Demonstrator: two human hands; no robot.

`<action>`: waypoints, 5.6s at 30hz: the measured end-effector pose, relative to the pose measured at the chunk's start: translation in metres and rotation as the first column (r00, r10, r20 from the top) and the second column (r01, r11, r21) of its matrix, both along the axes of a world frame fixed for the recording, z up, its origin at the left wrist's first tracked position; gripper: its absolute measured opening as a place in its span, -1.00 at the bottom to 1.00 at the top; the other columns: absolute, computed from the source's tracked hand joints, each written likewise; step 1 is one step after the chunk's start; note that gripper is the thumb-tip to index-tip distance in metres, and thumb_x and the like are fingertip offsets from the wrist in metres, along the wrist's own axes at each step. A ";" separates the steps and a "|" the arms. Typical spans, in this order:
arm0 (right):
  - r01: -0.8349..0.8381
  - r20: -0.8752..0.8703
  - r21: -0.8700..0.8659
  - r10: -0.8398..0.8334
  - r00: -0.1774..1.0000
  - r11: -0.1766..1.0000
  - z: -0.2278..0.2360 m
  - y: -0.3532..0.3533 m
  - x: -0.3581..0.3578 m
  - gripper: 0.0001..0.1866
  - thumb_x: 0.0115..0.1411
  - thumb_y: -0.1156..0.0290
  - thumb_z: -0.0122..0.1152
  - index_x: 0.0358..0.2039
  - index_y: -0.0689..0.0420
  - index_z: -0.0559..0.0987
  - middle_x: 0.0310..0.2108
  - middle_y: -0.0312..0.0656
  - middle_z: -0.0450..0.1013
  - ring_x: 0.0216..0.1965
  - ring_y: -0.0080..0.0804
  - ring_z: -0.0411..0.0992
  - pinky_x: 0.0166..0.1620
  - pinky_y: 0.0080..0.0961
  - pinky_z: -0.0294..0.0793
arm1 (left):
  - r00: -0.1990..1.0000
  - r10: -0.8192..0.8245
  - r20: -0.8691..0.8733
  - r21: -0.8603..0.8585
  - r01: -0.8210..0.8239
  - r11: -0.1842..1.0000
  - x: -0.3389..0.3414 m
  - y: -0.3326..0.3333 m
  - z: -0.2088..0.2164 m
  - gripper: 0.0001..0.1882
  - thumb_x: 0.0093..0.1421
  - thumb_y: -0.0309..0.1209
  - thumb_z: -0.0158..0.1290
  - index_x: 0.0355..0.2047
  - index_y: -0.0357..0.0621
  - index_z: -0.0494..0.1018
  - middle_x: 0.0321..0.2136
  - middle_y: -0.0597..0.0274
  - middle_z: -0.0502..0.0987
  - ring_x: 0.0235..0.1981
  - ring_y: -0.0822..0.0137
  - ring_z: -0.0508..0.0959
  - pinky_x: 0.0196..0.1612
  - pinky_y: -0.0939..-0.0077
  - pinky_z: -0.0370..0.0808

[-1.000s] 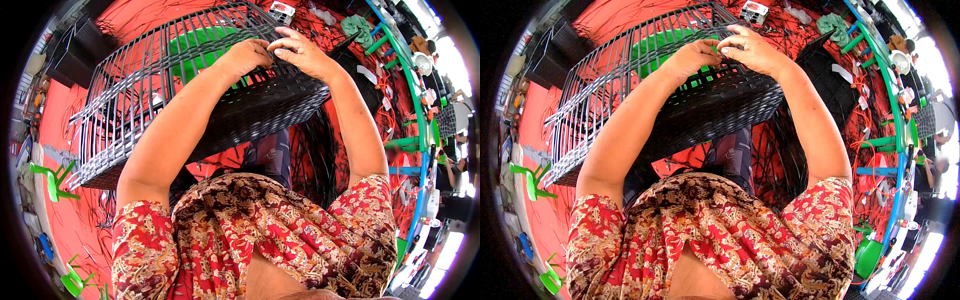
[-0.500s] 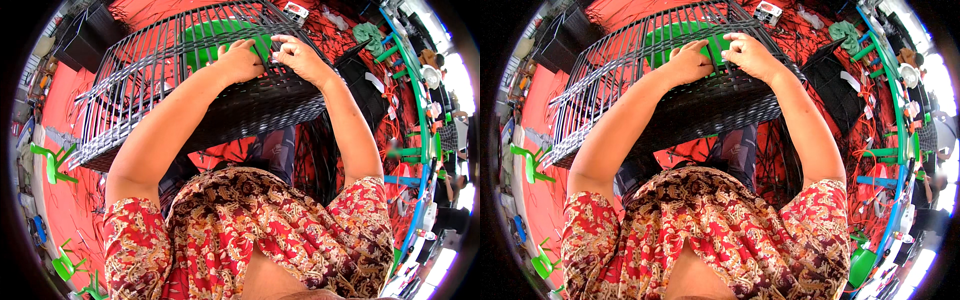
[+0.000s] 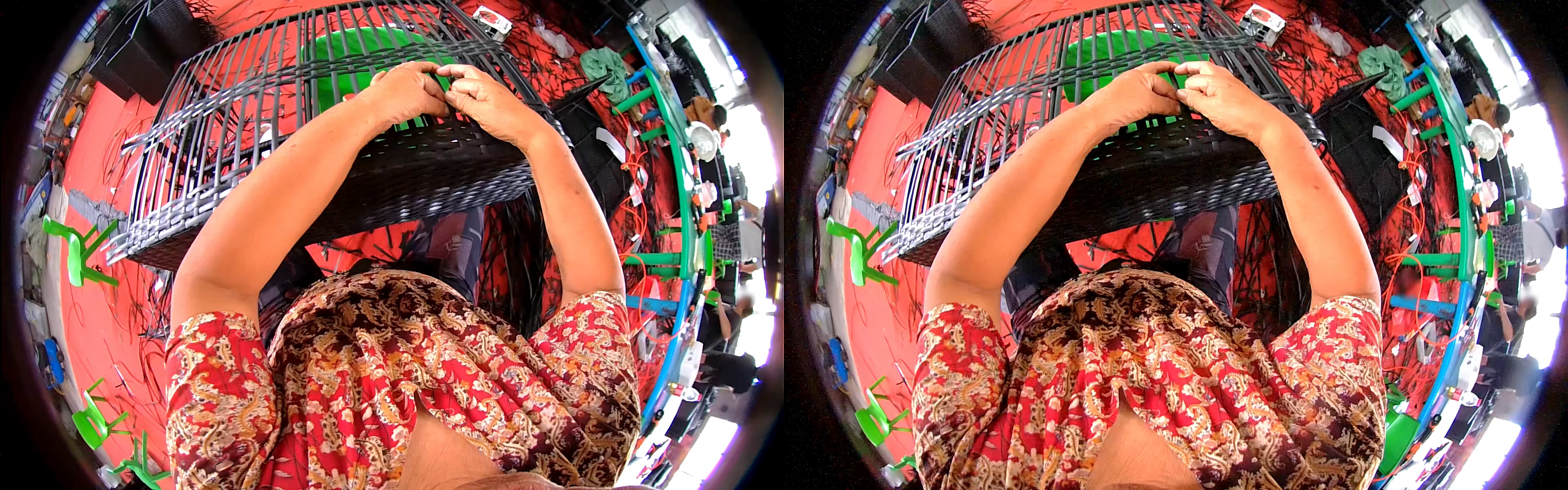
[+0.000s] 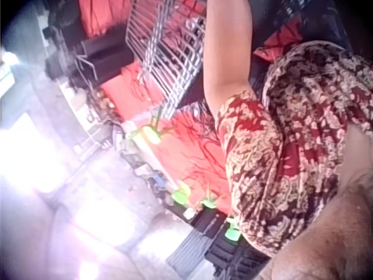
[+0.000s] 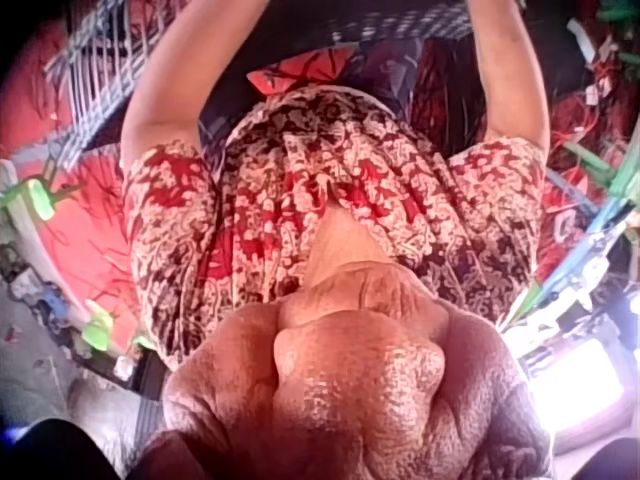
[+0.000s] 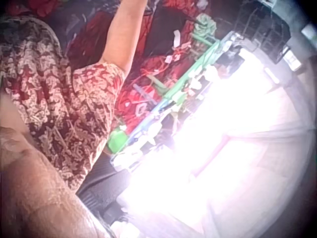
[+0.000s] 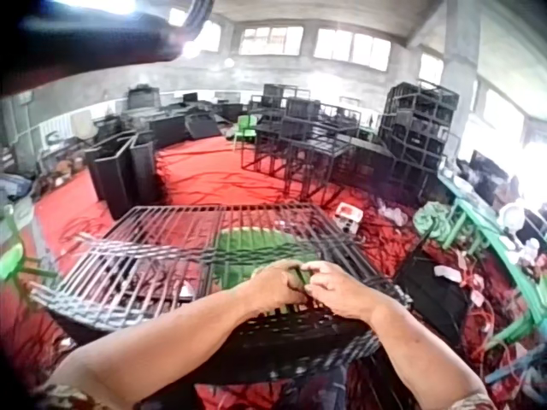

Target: The person weaves a wicker basket, threading black strips through the frame and using shears to cut the ends before tucking them into the weave.

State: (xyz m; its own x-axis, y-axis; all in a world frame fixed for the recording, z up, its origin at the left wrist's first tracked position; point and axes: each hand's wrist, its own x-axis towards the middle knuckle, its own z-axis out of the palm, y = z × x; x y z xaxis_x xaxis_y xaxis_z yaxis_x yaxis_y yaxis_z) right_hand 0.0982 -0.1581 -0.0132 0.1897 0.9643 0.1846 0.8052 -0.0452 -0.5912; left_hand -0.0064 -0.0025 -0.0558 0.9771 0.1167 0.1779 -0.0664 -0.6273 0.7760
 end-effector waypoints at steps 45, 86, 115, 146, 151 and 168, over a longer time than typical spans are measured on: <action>-0.033 -0.193 0.064 0.045 0.980 0.997 0.002 0.044 -0.041 -0.70 0.14 0.21 0.09 -0.47 0.22 0.55 0.05 -0.03 0.26 -0.02 -0.28 0.31 -0.02 -0.43 0.27 | 0.986 0.149 0.071 -0.166 -0.136 0.977 -0.089 0.031 0.036 -0.83 0.00 -0.37 0.08 -0.46 -0.21 0.53 0.03 0.06 0.32 -0.23 0.42 0.43 -0.12 0.53 0.34; -0.041 -0.089 0.091 0.049 0.995 0.995 -0.007 0.073 -0.076 -0.71 0.04 0.34 0.10 -0.70 0.28 0.42 -0.06 0.04 0.34 -0.14 -0.18 0.37 -0.08 -0.43 0.30 | 0.928 0.360 0.094 0.556 -0.349 0.754 -0.133 0.047 0.023 -0.82 -0.05 -0.21 0.08 -0.39 0.27 0.59 0.18 0.15 0.11 0.21 0.13 0.07 0.14 -0.04 0.03; -0.014 0.304 0.178 -0.041 0.952 0.984 -0.009 0.066 -0.083 -0.78 0.08 0.39 0.05 -0.57 0.29 0.50 -0.01 -0.11 0.29 0.01 -0.16 0.22 0.06 -0.32 0.20 | 0.959 0.281 0.034 0.251 -0.280 0.927 -0.117 0.052 0.004 -0.69 0.00 -0.25 0.10 -0.21 0.04 0.52 0.13 -0.14 0.14 0.20 0.07 0.10 0.15 0.32 0.11; -0.180 -0.422 -0.006 0.160 0.892 0.984 0.002 0.099 -0.097 -0.68 0.11 0.26 0.12 -0.63 0.25 0.46 -0.02 0.00 0.30 0.07 -0.31 0.22 0.02 -0.42 0.19 | 0.942 0.335 0.005 -0.018 -0.335 0.942 -0.167 0.066 0.036 -0.86 0.00 -0.37 0.07 -0.45 -0.15 0.52 0.02 0.15 0.29 0.11 0.30 0.20 0.05 0.29 0.14; -0.189 -0.091 -0.051 0.184 0.979 0.981 0.004 0.099 -0.101 -0.69 0.11 0.35 0.05 -0.71 0.21 0.34 0.05 -0.07 0.27 -0.01 -0.39 0.24 -0.03 -0.50 0.20 | 0.909 0.409 -0.082 0.644 -0.265 0.718 -0.160 0.062 0.022 -0.75 0.04 -0.13 -0.03 -0.29 0.26 0.55 0.23 0.29 -0.01 0.26 0.23 -0.09 0.10 -0.23 -0.11; -0.235 0.060 0.100 0.230 0.971 0.967 0.010 0.104 -0.103 -0.75 0.07 0.24 0.13 -0.31 0.11 0.57 0.06 0.07 0.22 0.11 -0.12 0.16 0.12 -0.35 0.14 | 0.966 0.250 0.068 -0.297 -0.220 0.929 -0.175 0.057 0.025 -0.85 -0.01 -0.48 0.03 -0.45 -0.33 0.48 0.06 0.12 0.27 -0.05 0.37 0.35 -0.02 0.53 0.25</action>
State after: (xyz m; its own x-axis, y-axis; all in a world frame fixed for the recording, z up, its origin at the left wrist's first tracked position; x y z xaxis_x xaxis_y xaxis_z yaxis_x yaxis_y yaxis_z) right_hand -0.0052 -0.0538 -0.0034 -0.0485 0.9555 0.2911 0.8136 0.2069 -0.5434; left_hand -0.1817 0.0541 -0.0310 0.8935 0.4013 0.2016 -0.0335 -0.3883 0.9209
